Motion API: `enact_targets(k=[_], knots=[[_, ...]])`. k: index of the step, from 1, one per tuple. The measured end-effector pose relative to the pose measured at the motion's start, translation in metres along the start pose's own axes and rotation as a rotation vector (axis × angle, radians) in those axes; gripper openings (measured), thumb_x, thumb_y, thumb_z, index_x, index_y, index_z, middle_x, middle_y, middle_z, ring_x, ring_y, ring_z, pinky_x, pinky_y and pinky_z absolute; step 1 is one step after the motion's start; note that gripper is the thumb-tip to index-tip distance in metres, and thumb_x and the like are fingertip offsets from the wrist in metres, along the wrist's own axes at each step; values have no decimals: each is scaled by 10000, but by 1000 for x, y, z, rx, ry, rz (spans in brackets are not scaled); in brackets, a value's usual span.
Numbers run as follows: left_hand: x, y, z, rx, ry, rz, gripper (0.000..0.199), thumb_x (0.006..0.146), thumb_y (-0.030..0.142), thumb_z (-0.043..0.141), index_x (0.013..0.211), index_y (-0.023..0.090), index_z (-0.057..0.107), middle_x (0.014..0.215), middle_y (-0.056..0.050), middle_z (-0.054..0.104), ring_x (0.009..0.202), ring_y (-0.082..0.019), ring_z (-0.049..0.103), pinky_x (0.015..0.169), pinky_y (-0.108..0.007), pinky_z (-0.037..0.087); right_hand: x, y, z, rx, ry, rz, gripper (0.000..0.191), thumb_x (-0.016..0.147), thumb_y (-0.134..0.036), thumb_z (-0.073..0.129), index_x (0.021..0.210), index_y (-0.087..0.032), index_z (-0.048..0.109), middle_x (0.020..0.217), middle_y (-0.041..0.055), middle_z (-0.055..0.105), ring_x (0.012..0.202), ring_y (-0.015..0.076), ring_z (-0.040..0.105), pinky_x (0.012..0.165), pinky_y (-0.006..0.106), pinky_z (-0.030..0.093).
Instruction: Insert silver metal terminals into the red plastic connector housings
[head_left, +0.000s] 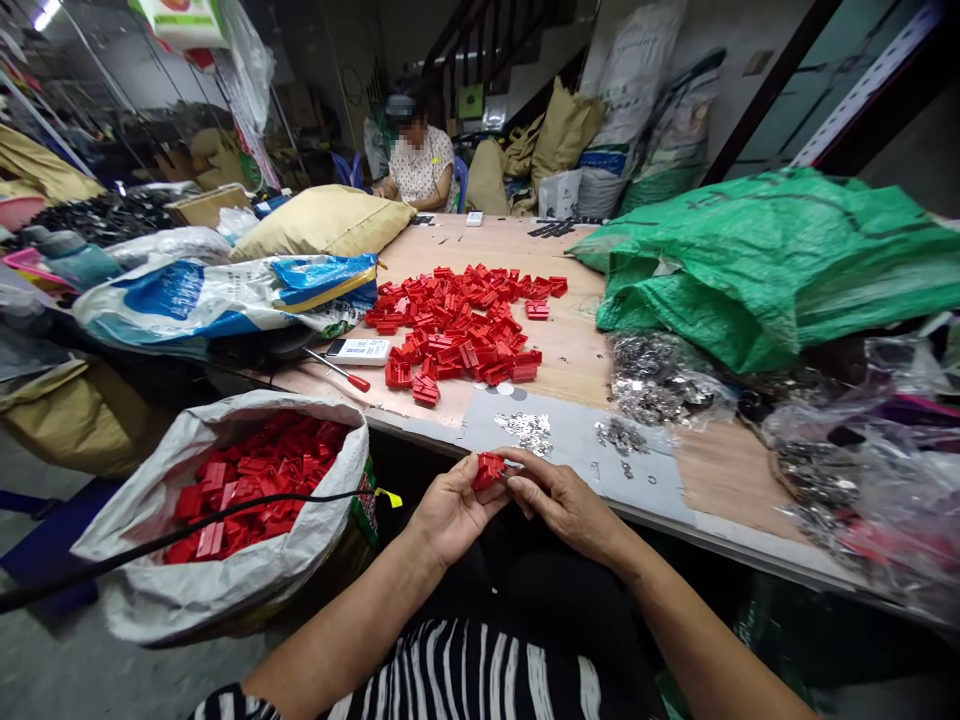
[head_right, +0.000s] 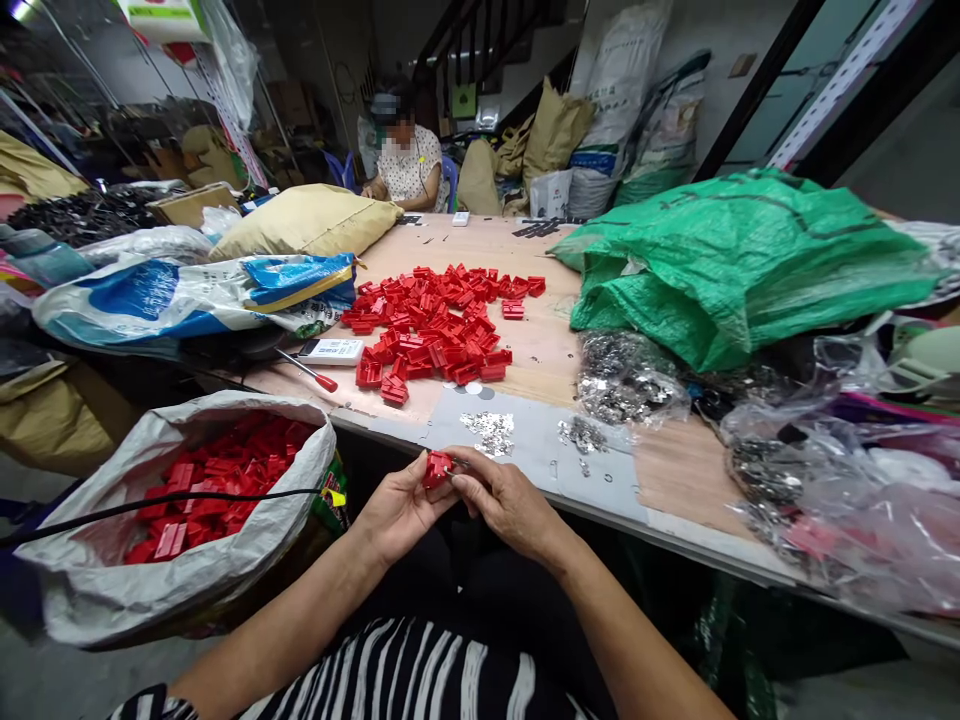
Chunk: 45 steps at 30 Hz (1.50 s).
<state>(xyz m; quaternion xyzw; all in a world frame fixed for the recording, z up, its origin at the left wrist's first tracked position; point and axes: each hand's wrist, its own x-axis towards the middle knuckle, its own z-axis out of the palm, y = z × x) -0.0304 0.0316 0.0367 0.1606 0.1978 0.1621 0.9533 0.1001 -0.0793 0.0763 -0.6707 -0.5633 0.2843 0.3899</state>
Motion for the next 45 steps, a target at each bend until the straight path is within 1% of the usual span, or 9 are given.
enact_targets(k=[6,15,19,22,25,29,36,40,45], knots=[[-5,-3,3,-60,-23,11,109,849,201,625,880,98,640,881,-88,731,874,-205,708,1050,-450,428,6,9,4,-40,139,-25,356,964,-404,397,1101,-213,665,823,50,685,673,170,603,662,278,493],[-6,5,-8,-79,6,32,109,794,232,698,807,156,620,843,-18,713,849,-155,686,1017,-405,441,24,-4,13,158,9,-10,251,945,-423,482,991,-218,619,847,17,668,786,176,615,742,276,489],[-10,18,-13,-137,59,83,260,830,436,630,911,189,636,918,-30,705,880,-166,666,965,-400,462,43,-11,20,207,-24,-36,246,937,-426,492,938,-203,594,839,15,650,773,167,598,704,259,475],[-14,24,-22,-198,48,103,436,851,569,516,1033,190,632,1026,-73,688,968,-205,645,948,-407,464,65,-23,34,184,0,-61,231,924,-412,509,916,-195,590,782,0,631,695,148,576,633,240,456],[-15,22,-33,-241,43,105,375,899,504,453,1099,235,622,1111,-61,670,1012,-202,630,929,-395,470,94,-46,61,258,-17,-113,178,912,-363,529,948,-202,595,774,-7,638,703,150,599,622,236,466],[-15,15,-42,-290,77,129,290,912,436,435,1030,279,648,993,-42,695,1039,-234,622,959,-460,448,133,-69,92,326,-208,-316,349,885,-295,596,1228,-265,541,1121,23,648,1011,184,616,829,282,485],[-14,21,-48,-294,217,71,437,843,542,550,1037,156,620,809,-52,684,727,-193,657,806,-383,496,164,-8,76,-314,260,-106,330,828,-150,629,1142,-185,534,1137,94,591,1027,215,577,878,336,452],[-9,17,-51,-299,214,45,453,856,539,533,1076,146,587,800,-46,673,704,-187,653,789,-381,494,167,23,68,-492,293,67,375,796,-181,657,1130,-200,488,1119,88,568,980,230,585,789,324,455],[-7,13,-51,-273,227,48,428,862,508,545,1080,140,573,797,-45,667,691,-176,647,771,-370,496,172,28,70,-487,259,66,238,820,-184,612,1029,-211,500,1016,62,612,898,215,595,715,291,428]])
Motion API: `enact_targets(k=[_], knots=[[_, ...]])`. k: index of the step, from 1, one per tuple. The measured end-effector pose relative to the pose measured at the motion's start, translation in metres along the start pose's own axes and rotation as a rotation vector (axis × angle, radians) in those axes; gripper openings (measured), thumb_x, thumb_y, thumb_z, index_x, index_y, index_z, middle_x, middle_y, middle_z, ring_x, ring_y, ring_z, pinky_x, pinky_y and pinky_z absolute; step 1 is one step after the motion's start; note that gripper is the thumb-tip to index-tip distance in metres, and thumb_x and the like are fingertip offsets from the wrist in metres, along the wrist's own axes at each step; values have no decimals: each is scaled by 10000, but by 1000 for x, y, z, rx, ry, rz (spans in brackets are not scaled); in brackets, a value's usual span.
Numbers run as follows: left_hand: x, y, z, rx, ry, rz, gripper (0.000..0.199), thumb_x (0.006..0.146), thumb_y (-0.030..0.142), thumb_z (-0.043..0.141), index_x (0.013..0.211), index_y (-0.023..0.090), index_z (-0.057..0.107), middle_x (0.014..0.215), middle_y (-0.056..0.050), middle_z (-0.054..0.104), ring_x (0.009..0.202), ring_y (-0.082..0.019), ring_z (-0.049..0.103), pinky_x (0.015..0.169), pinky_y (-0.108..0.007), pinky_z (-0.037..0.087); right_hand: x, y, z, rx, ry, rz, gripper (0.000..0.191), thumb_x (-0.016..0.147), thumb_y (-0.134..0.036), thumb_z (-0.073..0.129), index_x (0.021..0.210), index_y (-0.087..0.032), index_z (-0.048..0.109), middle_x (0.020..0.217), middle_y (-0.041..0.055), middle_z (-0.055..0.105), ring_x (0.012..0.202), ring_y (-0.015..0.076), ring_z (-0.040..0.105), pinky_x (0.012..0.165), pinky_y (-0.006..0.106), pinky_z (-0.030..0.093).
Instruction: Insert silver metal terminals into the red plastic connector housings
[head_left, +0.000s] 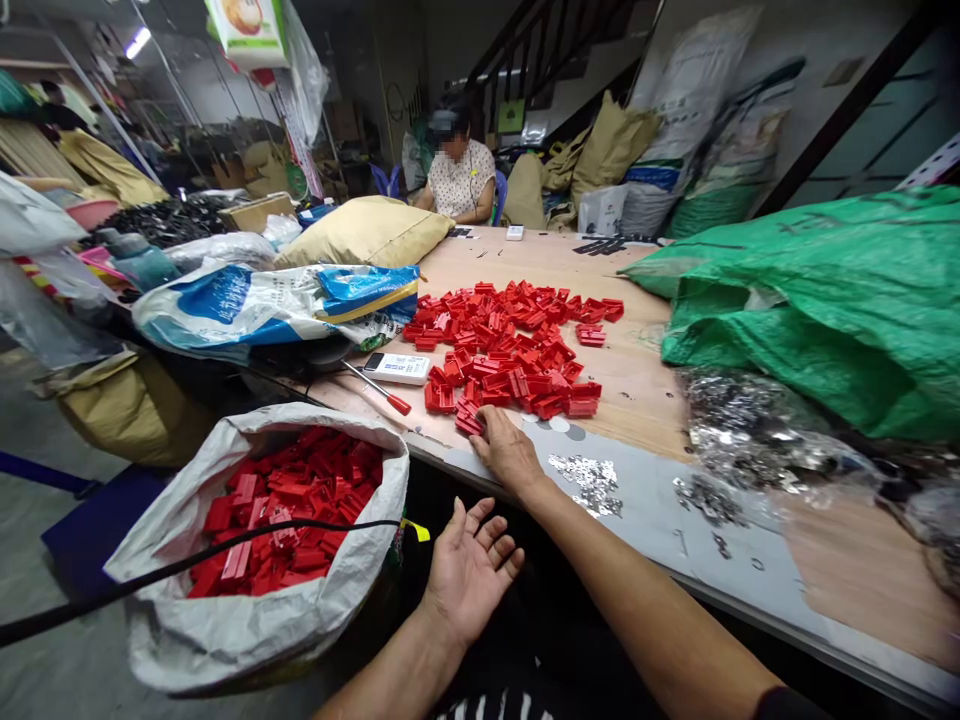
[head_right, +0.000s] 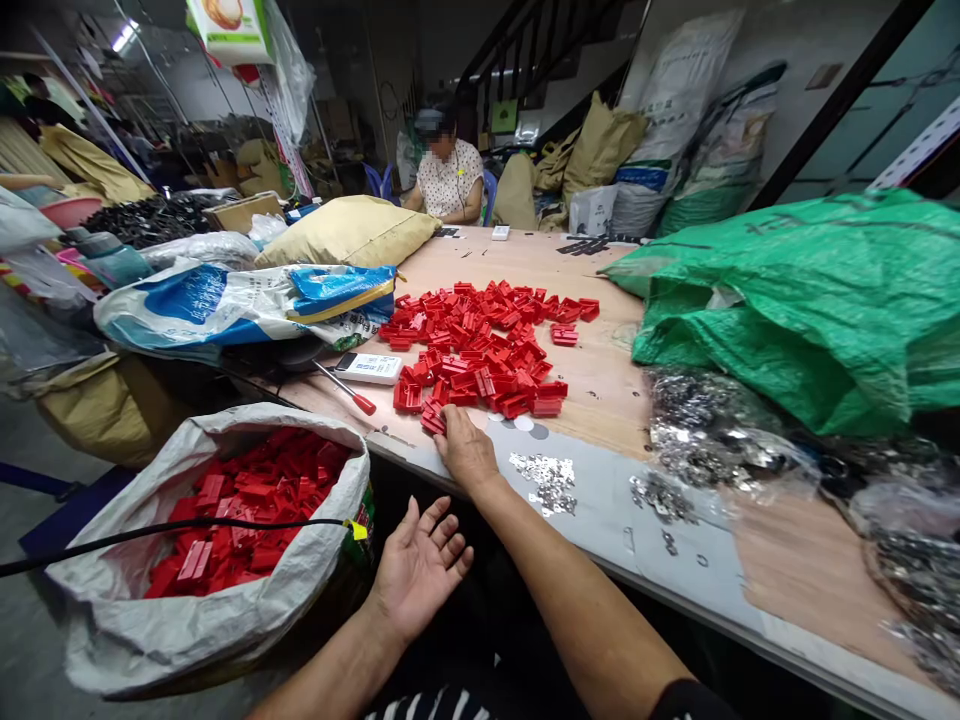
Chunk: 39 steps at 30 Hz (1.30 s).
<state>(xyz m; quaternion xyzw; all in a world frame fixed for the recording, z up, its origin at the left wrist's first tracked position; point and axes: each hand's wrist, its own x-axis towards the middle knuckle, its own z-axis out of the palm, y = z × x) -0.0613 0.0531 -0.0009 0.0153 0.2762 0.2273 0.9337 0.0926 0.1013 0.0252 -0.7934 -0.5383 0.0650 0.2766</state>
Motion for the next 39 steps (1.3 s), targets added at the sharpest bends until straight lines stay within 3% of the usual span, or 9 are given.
enact_targets(k=[6,10,13,16,19,23,28,35,39], knots=[[2,2,-2,112,1,40,363,857,415,600,1096,144,576,837,-41,667,701,-149,644,753,-334,510,-23,5,-22,136,-17,-15,202,839,-230,600,1014,-211,503,979,38,635,858,182,599,733,277,442],[3,-1,3,268,-70,98,363,861,391,602,1148,170,567,983,-76,672,822,-172,657,766,-331,524,-73,12,-41,237,-72,-119,209,827,-189,594,1023,-214,524,958,28,624,823,173,588,730,283,456],[4,-9,7,392,-105,156,284,841,338,643,1065,172,589,970,-55,668,809,-147,645,780,-323,529,-114,20,-48,276,-91,-173,249,836,-146,580,1069,-217,530,974,34,611,856,172,587,765,287,465],[4,-21,8,507,-114,148,215,818,283,674,965,146,599,892,-35,657,749,-113,623,748,-288,529,-145,28,-52,323,-92,-146,282,829,-117,590,1090,-211,535,999,48,607,880,178,585,781,292,475],[1,-30,9,579,-133,128,193,808,252,680,937,131,600,867,-41,655,771,-123,623,738,-285,530,-163,38,-58,391,-116,-72,286,839,-158,610,1108,-223,541,1025,48,612,788,160,583,684,265,486],[-3,-34,12,609,-144,64,234,806,227,673,1002,134,587,872,-60,675,798,-159,655,775,-340,539,-174,59,-71,386,-19,32,185,890,-271,570,1069,-229,569,1014,48,639,822,177,608,724,285,492],[-4,-36,15,573,-150,-33,346,831,232,639,1154,165,533,962,-85,688,861,-212,686,805,-390,544,-170,83,-80,190,127,100,130,909,-263,487,969,-220,593,939,58,654,856,209,619,767,331,480],[-6,-37,19,571,-149,-56,461,828,232,656,1253,160,494,956,-86,686,848,-193,697,799,-316,549,-163,87,-90,75,184,174,181,937,-319,436,877,-221,576,854,44,639,764,196,595,699,310,447],[-8,-35,18,607,-117,-43,510,821,255,672,1285,173,480,891,-59,674,776,-163,695,718,-255,553,-176,114,-106,51,266,249,200,924,-339,432,886,-215,584,896,55,655,816,208,607,725,312,447]])
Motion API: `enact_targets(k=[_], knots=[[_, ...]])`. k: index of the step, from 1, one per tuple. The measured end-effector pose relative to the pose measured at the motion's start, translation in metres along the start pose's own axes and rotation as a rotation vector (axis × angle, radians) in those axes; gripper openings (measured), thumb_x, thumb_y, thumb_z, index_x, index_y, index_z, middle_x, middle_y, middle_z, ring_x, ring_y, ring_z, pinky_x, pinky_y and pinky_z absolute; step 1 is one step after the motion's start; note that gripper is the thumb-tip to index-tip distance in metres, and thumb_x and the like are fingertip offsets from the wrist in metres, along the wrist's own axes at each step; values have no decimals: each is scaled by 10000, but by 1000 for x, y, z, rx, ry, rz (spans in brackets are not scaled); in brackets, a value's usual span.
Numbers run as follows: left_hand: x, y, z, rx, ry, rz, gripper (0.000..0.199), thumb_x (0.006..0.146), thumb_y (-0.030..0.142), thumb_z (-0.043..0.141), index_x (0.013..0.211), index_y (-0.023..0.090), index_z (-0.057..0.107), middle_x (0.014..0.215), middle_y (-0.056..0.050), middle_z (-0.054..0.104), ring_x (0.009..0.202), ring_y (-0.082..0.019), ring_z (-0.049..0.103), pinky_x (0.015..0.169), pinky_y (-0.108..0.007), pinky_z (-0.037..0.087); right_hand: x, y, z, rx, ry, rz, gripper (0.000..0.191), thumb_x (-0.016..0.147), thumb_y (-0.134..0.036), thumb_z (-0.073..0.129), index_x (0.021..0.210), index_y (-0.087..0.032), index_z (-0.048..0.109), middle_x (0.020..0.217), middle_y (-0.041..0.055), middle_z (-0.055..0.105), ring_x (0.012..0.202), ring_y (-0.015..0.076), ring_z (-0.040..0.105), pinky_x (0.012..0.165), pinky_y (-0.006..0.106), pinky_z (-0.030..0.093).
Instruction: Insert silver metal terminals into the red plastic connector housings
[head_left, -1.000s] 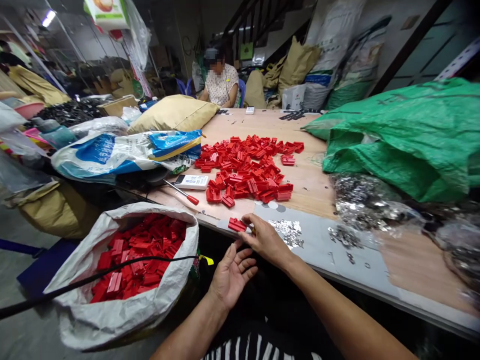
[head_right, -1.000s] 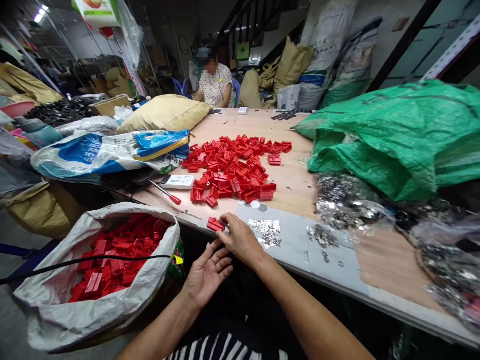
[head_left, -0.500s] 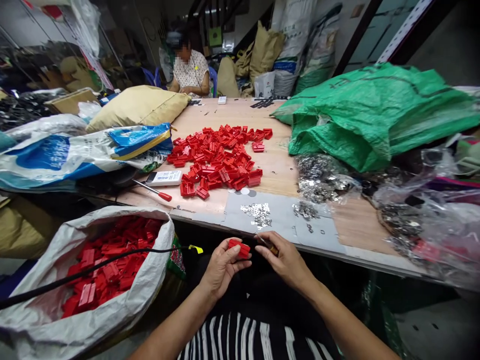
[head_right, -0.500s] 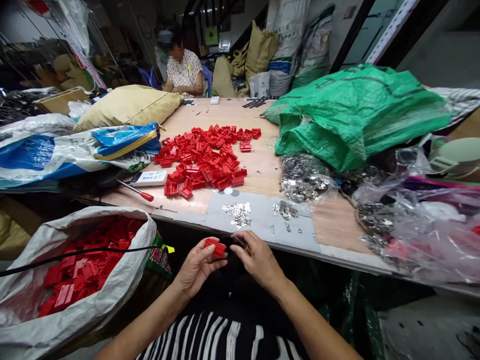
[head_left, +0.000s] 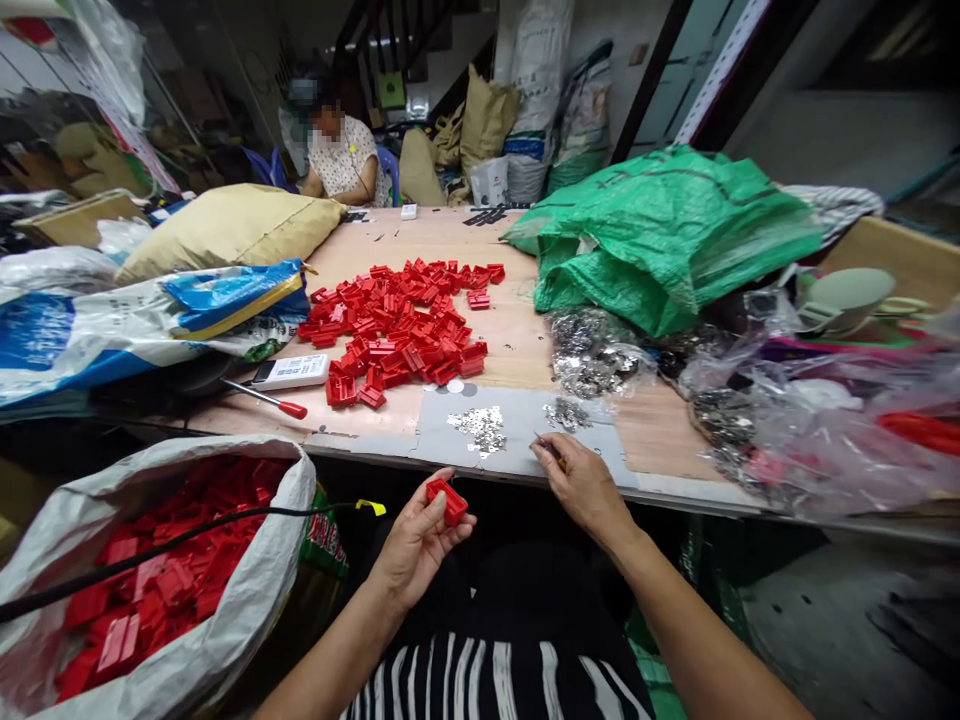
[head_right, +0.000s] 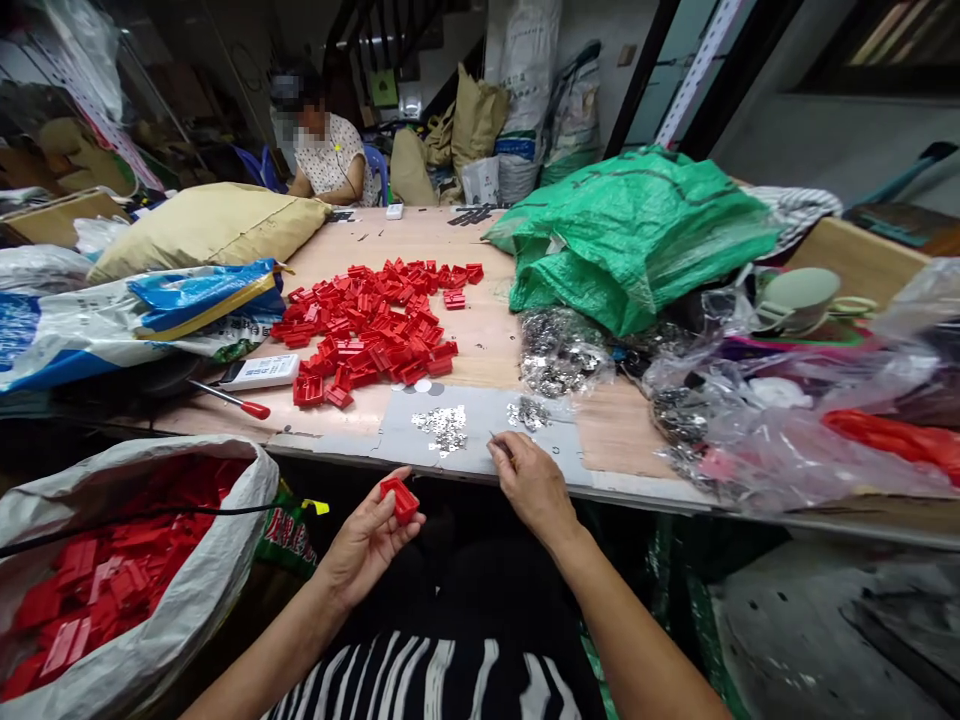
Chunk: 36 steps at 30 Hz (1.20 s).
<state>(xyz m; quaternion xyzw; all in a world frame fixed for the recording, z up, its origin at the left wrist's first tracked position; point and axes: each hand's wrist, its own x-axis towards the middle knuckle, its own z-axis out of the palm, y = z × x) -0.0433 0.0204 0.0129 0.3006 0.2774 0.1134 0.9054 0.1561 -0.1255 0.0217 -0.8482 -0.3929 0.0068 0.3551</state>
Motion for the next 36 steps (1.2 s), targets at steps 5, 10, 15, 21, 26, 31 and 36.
enact_targets(k=[5,10,15,21,26,31,36], knots=[[0,-3,2,9,-13,-30,554,829,278,665,1332,190,449,895,-64,670,732,-139,680,652,-216,538,-8,45,-30,-121,135,140,203,861,-349,471,885,-203,609,897,67,675,801,225,624,715,327,449],[1,-6,10,-16,-39,-36,571,831,265,664,1352,201,439,928,-74,674,779,-148,684,699,-226,538,-10,47,-35,-224,59,185,193,853,-376,510,859,-219,622,832,43,676,740,214,627,641,305,427],[1,-2,15,-26,-63,-12,559,837,245,655,1352,224,438,947,-62,664,798,-149,685,704,-221,539,-7,37,-30,-355,33,192,180,856,-370,512,803,-229,608,789,31,670,690,208,609,567,283,373],[2,3,19,-95,-88,-31,508,860,262,623,1336,216,453,925,-62,654,754,-128,670,661,-196,532,-9,36,-35,-186,96,165,221,860,-402,489,845,-221,615,810,46,669,684,201,609,604,285,406],[4,2,23,-178,-157,-52,491,850,292,633,1310,207,486,875,-55,640,691,-106,637,592,-167,491,-16,12,-29,228,-1,186,297,858,-490,533,879,-204,609,667,7,608,512,141,509,502,252,391],[3,-1,25,-167,-211,-69,451,879,350,582,1302,214,503,829,-55,627,646,-101,617,546,-162,446,-22,-25,-16,449,-166,80,269,864,-467,575,868,-200,614,698,2,595,554,127,485,503,236,398],[0,-1,26,-120,-200,-111,444,864,381,595,1266,197,547,793,-58,631,605,-109,610,518,-176,433,-19,-50,-5,497,-253,-19,242,875,-434,569,881,-203,640,727,13,641,616,144,544,577,246,456]])
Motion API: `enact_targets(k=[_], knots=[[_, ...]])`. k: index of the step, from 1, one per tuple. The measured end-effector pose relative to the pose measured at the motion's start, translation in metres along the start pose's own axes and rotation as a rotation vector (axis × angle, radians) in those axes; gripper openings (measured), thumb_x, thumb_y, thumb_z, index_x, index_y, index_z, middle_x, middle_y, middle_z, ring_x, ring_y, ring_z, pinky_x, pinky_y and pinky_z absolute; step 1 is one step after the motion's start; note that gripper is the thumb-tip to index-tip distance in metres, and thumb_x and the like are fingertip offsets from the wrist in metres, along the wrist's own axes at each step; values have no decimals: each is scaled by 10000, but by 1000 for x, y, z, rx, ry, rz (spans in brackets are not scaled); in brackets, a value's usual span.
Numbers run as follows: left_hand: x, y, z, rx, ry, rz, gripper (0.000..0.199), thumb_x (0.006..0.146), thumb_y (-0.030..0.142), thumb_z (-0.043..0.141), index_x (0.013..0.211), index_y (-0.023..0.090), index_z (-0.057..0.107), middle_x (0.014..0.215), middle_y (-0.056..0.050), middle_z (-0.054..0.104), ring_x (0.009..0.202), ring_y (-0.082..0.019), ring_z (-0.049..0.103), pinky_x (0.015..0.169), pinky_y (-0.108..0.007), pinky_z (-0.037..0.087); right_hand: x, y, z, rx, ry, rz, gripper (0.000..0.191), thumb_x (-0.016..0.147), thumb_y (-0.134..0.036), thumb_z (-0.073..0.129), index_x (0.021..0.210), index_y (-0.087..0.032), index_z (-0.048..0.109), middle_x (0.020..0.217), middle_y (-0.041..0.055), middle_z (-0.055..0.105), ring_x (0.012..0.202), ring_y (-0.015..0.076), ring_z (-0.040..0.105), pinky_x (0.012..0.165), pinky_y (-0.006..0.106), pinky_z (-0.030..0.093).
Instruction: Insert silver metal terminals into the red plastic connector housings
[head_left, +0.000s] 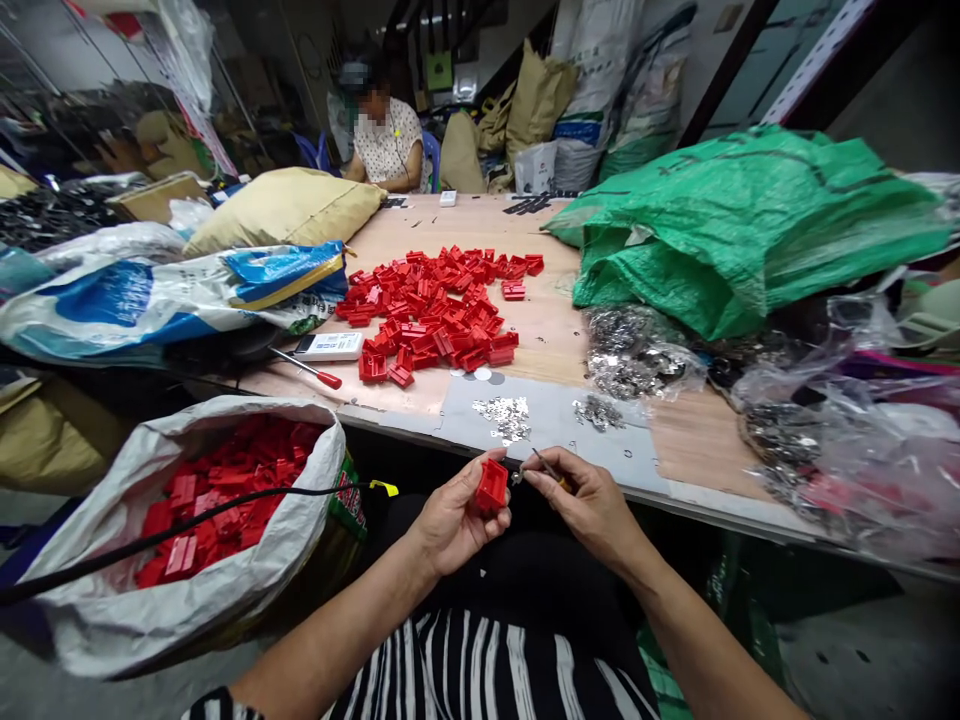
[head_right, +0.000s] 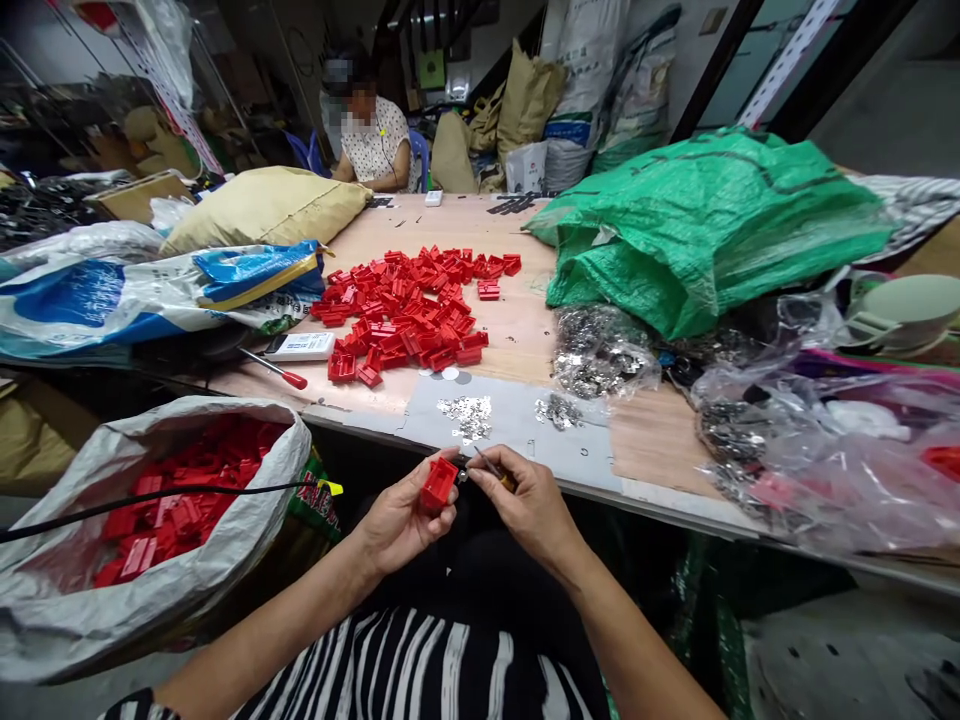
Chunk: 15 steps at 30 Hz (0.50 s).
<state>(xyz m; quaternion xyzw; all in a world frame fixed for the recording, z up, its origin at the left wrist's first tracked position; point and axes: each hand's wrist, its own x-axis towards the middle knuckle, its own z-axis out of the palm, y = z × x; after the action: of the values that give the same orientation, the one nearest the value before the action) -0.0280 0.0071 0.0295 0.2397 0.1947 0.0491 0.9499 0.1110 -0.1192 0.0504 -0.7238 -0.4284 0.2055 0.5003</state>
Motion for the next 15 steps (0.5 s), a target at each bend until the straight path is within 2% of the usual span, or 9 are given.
enact_targets(k=[7,15], knots=[[-2,0,3,10,-17,2,387,871,345,592,1228,197,579,783,-51,633,605,-108,608,509,-181,441,8,-5,4,-79,-85,-89,141,885,-321,567,905,-211,654,822,27,699,692,163,622,650,258,500],[-3,0,4,13,10,-34,450,830,329,648,1249,184,568,753,-55,627,580,-108,604,476,-166,424,10,-9,-1,-193,-147,-215,122,889,-246,543,868,-218,661,853,45,693,743,175,641,694,279,522]])
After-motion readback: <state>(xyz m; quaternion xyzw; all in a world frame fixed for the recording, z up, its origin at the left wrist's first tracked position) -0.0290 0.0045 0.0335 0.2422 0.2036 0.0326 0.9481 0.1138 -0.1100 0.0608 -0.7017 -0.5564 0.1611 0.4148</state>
